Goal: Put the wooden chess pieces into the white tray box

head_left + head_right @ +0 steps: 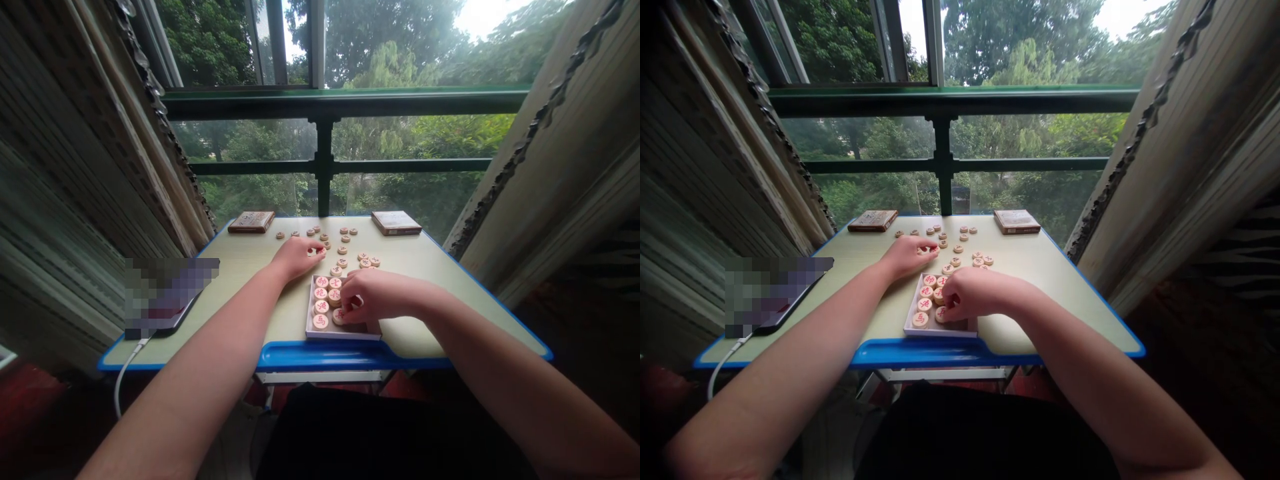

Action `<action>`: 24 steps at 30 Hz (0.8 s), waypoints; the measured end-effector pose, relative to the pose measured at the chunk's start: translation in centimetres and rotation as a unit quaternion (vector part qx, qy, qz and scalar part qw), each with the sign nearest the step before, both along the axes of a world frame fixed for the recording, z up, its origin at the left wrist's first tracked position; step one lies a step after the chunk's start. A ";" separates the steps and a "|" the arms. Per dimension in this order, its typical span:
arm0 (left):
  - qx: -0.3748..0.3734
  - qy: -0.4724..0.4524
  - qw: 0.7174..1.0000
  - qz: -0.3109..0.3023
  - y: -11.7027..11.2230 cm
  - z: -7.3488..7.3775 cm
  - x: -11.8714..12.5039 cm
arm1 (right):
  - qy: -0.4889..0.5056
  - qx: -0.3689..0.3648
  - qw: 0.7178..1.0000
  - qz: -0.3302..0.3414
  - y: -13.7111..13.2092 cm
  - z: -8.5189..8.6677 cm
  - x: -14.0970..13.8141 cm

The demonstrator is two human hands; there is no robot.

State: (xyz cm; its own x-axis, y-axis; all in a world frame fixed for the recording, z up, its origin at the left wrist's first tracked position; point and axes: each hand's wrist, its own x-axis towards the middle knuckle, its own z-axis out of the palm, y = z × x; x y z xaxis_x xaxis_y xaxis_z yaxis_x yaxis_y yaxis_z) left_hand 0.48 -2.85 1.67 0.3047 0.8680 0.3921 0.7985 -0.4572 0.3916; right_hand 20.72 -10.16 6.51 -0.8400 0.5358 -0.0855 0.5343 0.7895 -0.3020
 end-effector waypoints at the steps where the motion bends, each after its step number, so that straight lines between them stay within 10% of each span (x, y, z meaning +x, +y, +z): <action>1: 0.001 0.002 1.000 0.002 0.0 0.0 0.0 | -0.003 0.004 1.000 0.004 0.0 0.0 -0.1; 19: 0.004 -0.013 1.000 -0.002 0.1 0.0 -0.2 | 0.036 0.042 0.998 0.024 0.4 -0.8 -0.2; 24: -0.061 -0.141 0.987 -0.039 -0.3 0.6 0.6 | 0.095 0.081 0.992 0.034 0.7 -0.5 -0.1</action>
